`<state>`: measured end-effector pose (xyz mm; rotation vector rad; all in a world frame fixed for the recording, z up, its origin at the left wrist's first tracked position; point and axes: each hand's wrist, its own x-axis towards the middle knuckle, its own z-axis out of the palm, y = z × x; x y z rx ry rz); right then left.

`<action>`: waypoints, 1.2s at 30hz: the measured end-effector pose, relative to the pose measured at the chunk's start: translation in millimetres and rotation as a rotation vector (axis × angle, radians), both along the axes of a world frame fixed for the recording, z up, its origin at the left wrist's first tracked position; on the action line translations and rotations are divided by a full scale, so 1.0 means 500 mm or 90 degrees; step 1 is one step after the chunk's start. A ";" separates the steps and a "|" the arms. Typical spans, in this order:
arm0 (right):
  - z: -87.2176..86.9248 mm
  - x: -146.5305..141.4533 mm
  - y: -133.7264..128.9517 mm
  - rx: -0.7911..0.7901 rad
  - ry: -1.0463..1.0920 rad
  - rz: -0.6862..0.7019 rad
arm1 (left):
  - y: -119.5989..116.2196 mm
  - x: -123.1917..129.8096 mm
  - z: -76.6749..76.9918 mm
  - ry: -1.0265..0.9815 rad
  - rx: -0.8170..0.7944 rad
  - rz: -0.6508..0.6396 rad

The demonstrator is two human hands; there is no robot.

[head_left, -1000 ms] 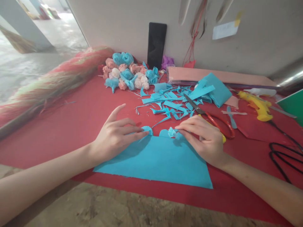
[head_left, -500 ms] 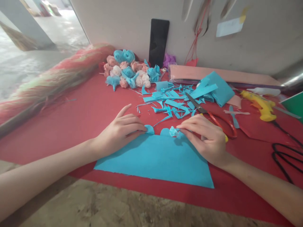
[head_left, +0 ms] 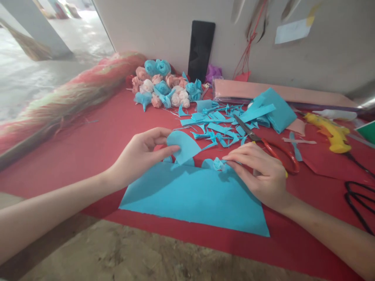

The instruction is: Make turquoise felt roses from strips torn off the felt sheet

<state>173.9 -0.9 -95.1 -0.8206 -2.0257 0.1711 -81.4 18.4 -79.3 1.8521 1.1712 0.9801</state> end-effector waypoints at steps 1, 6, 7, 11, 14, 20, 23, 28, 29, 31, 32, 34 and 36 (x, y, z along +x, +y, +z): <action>0.000 0.000 0.000 -0.001 -0.001 0.000 | -0.004 0.003 0.005 -0.021 -0.037 -0.010; -0.001 -0.001 -0.002 -0.011 -0.003 0.004 | -0.023 0.007 0.010 -0.107 -0.189 -0.025; -0.002 -0.001 -0.003 -0.013 -0.003 0.006 | -0.026 0.006 0.008 -0.123 -0.212 -0.028; 0.006 0.000 -0.010 0.008 -0.021 0.023 | -0.034 0.005 0.007 -0.180 -0.287 -0.056; 0.022 -0.003 -0.023 0.042 -0.046 0.056 | -0.040 0.011 0.013 -0.216 -0.320 -0.069; 0.046 -0.007 -0.062 0.108 -0.162 0.082 | -0.053 0.026 0.023 -0.253 -0.362 -0.104; 0.051 -0.007 -0.076 0.112 -0.200 0.096 | -0.059 0.030 0.022 -0.233 -0.374 -0.132; 0.052 -0.018 -0.086 0.085 -0.202 0.148 | -0.066 0.036 0.019 -0.198 -0.324 -0.135; 0.051 -0.020 -0.086 0.079 -0.203 0.155 | -0.067 0.038 0.019 -0.194 -0.310 -0.138; 0.047 -0.022 -0.086 0.073 -0.196 0.164 | -0.069 0.040 0.017 -0.198 -0.293 -0.141; 0.044 -0.023 -0.086 0.069 -0.196 0.169 | -0.071 0.040 0.016 -0.209 -0.290 -0.139; 0.035 -0.022 -0.087 0.068 -0.189 0.180 | -0.074 0.039 0.013 -0.238 -0.283 -0.138; 0.024 -0.022 -0.089 0.078 -0.148 0.176 | -0.077 0.038 0.011 -0.257 -0.257 -0.140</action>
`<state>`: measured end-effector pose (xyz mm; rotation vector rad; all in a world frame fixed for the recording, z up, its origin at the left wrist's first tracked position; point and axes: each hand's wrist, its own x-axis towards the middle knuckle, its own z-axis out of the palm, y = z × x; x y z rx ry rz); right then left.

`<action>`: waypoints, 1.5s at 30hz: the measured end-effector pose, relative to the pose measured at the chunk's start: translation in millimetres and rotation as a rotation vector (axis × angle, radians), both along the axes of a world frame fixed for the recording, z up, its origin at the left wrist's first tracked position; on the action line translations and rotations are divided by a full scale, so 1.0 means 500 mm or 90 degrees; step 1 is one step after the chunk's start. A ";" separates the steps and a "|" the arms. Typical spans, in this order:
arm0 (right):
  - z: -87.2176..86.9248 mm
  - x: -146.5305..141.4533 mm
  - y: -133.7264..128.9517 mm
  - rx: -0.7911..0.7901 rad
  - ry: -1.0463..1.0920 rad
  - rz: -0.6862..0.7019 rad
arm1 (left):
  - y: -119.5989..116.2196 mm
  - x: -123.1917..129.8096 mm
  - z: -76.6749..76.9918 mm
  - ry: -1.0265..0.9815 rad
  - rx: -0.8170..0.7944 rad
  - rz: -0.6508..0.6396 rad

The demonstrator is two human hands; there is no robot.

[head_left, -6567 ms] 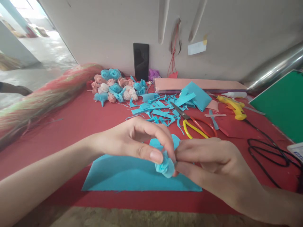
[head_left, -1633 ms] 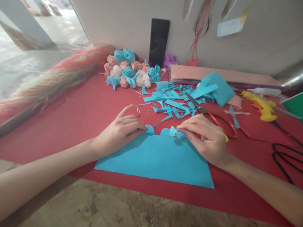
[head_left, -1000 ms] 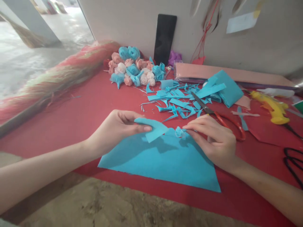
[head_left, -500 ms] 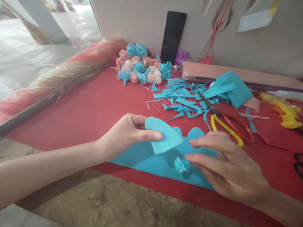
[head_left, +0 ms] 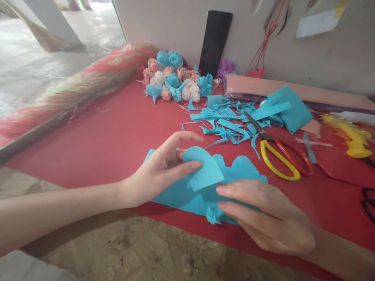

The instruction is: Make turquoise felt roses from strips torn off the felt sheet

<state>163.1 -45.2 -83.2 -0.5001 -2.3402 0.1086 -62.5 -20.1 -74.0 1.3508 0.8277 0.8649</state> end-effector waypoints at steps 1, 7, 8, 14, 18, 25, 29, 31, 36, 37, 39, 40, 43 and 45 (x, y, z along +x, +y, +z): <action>-0.005 -0.001 -0.001 -0.010 -0.007 0.009 | -0.001 -0.001 -0.001 0.005 0.029 0.007; -0.006 -0.016 0.004 -0.027 -0.013 0.064 | -0.006 0.000 0.004 0.104 0.160 -0.030; -0.004 -0.018 0.006 -0.021 -0.022 0.068 | -0.008 0.001 0.005 0.100 0.148 -0.057; -0.002 -0.023 0.005 -0.101 -0.012 0.064 | -0.014 0.004 0.007 0.075 0.099 -0.137; -0.001 -0.022 0.003 -0.119 -0.017 0.068 | -0.015 -0.005 0.002 0.161 0.221 -0.103; -0.017 -0.008 0.000 -0.032 -0.081 0.070 | -0.015 -0.010 -0.001 0.198 0.350 -0.061; -0.021 -0.004 -0.002 -0.023 -0.092 0.084 | -0.012 -0.005 0.013 0.195 0.312 -0.092; -0.020 -0.004 -0.002 -0.032 -0.086 0.094 | -0.012 -0.005 0.017 0.198 0.296 -0.107; -0.019 -0.001 -0.001 -0.012 -0.101 0.098 | -0.009 -0.012 0.006 0.136 0.283 -0.095; -0.020 0.000 -0.001 -0.015 -0.102 0.100 | -0.007 -0.014 0.003 0.132 0.276 -0.098; -0.022 0.003 -0.002 -0.022 -0.097 0.108 | -0.004 -0.017 0.000 0.129 0.255 -0.114; -0.023 0.003 -0.002 -0.024 -0.090 0.112 | -0.003 -0.018 0.000 0.128 0.244 -0.123; -0.020 0.002 -0.004 -0.038 -0.081 0.106 | 0.000 -0.020 0.006 0.137 0.234 -0.140; -0.016 -0.002 -0.004 -0.058 -0.078 0.100 | 0.000 -0.019 0.010 0.143 0.237 -0.149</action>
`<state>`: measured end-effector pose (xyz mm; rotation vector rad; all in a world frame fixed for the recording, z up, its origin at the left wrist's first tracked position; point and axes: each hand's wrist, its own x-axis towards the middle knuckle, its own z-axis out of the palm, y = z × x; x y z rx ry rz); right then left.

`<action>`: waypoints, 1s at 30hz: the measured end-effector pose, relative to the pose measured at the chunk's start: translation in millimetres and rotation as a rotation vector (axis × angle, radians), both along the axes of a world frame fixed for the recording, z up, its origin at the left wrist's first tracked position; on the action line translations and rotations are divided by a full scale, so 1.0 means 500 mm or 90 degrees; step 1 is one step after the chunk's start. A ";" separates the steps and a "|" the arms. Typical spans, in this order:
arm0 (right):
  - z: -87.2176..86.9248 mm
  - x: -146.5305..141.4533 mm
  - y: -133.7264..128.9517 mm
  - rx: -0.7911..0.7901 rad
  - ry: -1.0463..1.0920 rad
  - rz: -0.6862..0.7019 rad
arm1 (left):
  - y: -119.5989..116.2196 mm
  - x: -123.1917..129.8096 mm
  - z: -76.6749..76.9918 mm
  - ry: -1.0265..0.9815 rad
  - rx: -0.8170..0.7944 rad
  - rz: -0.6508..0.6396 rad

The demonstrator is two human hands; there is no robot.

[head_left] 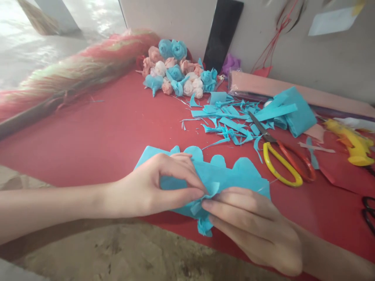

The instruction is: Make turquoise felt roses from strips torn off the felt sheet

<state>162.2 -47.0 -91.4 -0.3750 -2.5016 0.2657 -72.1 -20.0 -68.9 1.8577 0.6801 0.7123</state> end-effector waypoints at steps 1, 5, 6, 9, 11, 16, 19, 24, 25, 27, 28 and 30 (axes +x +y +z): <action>0.002 -0.002 0.000 -0.004 0.001 0.002 | -0.001 0.001 0.002 -0.002 -0.002 -0.009; 0.006 -0.007 0.004 0.010 0.016 0.015 | -0.004 0.003 0.001 -0.020 -0.014 -0.015; 0.006 -0.007 0.004 0.013 0.018 0.016 | -0.003 0.002 0.000 -0.019 -0.012 -0.011; 0.001 -0.008 0.006 0.034 0.036 0.029 | -0.001 -0.001 -0.005 -0.003 -0.015 -0.034; -0.003 -0.009 0.006 0.048 0.049 0.023 | 0.002 -0.003 -0.007 0.002 -0.025 -0.055; -0.008 -0.012 0.006 0.099 0.063 0.007 | 0.003 -0.004 -0.007 0.010 -0.032 -0.058; -0.004 -0.019 0.002 0.105 0.071 -0.005 | 0.002 -0.003 -0.006 0.014 -0.033 -0.051; 0.008 -0.028 -0.013 0.007 0.075 -0.124 | -0.001 -0.004 -0.007 0.020 -0.045 -0.041; 0.008 -0.027 -0.013 0.000 0.083 -0.134 | -0.001 -0.005 -0.008 0.019 -0.053 -0.044; 0.006 -0.024 -0.008 0.048 0.065 -0.057 | 0.000 -0.007 -0.008 0.014 -0.071 -0.054; 0.005 -0.022 -0.003 0.075 0.097 -0.021 | 0.001 -0.008 -0.009 0.010 -0.077 -0.058; 0.000 -0.021 0.006 0.081 0.099 -0.017 | 0.002 -0.008 -0.009 0.005 -0.083 -0.062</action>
